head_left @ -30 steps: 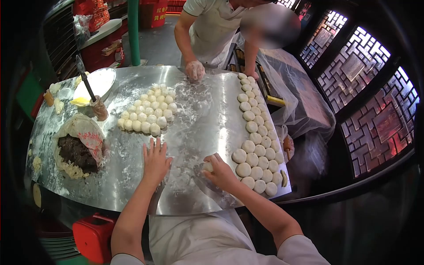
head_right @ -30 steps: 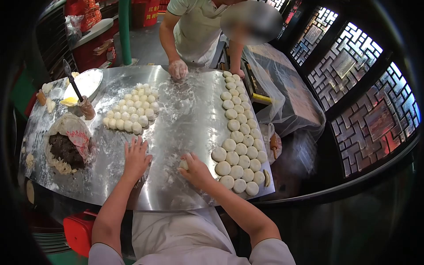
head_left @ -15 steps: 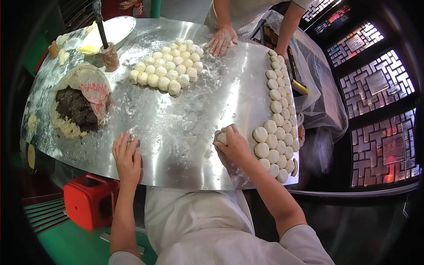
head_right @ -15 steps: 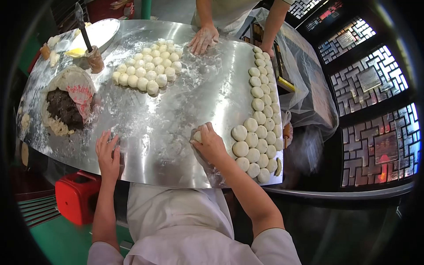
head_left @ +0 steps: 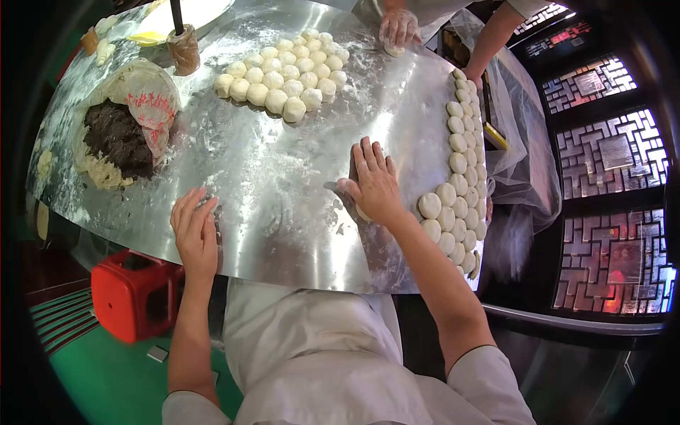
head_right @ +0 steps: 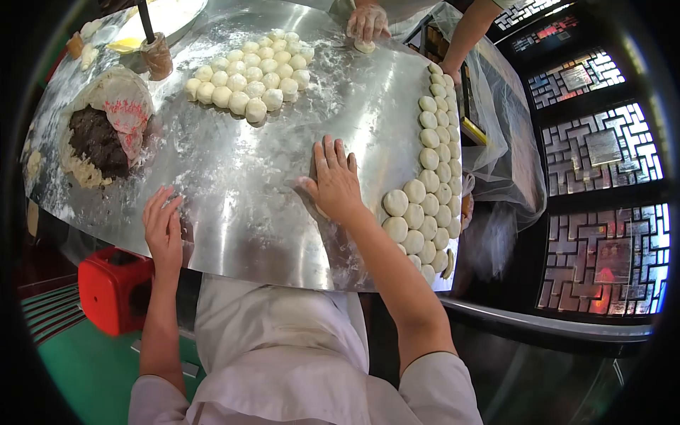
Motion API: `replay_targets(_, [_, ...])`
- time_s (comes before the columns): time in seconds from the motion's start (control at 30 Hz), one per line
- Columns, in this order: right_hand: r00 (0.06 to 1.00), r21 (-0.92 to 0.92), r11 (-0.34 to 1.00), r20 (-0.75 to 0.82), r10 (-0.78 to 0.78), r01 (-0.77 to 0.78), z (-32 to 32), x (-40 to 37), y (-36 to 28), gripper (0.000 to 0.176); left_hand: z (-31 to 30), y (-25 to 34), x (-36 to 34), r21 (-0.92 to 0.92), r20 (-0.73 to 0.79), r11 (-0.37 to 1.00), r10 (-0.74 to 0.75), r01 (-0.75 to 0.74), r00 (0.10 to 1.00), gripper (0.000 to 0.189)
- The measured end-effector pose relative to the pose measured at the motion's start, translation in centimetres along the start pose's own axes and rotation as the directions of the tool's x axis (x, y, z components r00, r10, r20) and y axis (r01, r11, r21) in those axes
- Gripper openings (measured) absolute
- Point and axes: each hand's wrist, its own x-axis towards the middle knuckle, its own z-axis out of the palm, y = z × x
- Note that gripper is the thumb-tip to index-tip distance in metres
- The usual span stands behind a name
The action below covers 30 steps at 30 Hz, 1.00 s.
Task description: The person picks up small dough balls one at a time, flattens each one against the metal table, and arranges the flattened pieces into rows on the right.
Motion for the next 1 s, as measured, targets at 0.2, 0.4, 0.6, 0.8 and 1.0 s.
replay_targets(0.2, [0.998,0.145,0.988,-0.049,-0.046,0.053,-3.1,-5.2,2.6,0.056,0.4,-0.3,0.0,0.02,-0.004,1.0,0.019,-0.018,1.0,0.027])
replay_targets(0.4, [0.981,0.516,0.838,-0.025,-0.194,0.178,-4.9,-10.6,-1.7,0.037,0.5,-0.9,-0.2,0.028,0.02,1.0,0.013,-0.013,1.0,0.028])
replay_targets(0.6, [0.975,0.176,0.971,-0.182,-0.127,0.16,-3.6,-6.9,-5.5,0.062,0.5,-0.7,-0.2,0.091,0.038,0.996,0.003,-0.007,0.999,0.028])
replay_targets(0.8, [0.991,0.103,0.99,-0.102,-0.086,0.096,-1.0,-8.6,-4.0,0.066,0.3,-0.1,0.2,0.042,-0.005,0.998,0.045,-0.044,0.999,0.027])
replay_targets(1.0, [0.889,0.637,0.62,0.344,0.302,-0.457,-3.8,-18.3,-2.5,0.044,0.4,0.2,0.3,0.013,0.027,1.0,-0.008,0.007,1.0,0.025])
